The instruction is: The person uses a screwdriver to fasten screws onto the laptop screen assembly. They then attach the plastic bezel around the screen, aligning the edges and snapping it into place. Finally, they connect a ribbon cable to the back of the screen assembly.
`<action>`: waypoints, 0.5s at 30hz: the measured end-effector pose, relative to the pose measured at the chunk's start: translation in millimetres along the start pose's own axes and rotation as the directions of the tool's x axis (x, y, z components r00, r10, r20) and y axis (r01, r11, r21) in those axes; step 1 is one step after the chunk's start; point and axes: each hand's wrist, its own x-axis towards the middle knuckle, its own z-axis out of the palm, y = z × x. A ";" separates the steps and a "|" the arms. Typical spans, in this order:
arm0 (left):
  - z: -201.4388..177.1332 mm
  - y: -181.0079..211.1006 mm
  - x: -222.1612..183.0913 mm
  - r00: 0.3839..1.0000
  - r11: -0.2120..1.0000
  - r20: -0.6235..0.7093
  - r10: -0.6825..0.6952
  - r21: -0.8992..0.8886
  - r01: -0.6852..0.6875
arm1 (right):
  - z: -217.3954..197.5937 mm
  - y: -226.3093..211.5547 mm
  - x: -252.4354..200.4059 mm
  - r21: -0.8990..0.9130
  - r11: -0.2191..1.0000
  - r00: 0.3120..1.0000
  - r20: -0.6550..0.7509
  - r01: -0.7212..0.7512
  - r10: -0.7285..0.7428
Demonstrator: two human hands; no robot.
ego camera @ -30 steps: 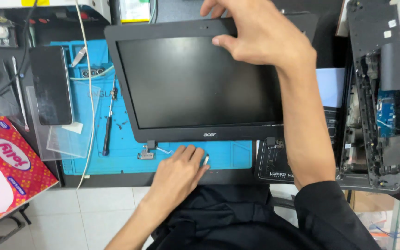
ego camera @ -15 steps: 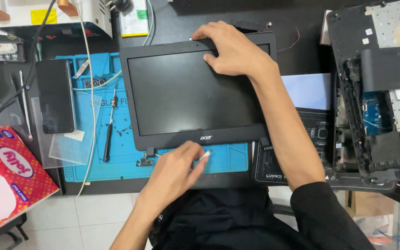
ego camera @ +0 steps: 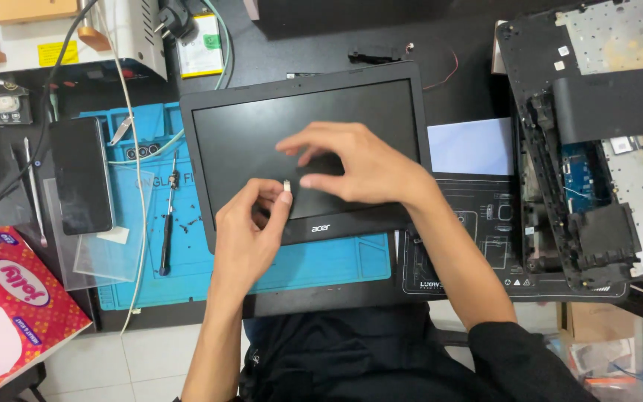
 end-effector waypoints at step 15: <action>38.6 3.4 6.6 0.988 0.998 0.151 0.044 -0.060 -0.035 | 7.4 16.1 -58.8 0.351 0.928 0.977 -0.117 -0.125 0.176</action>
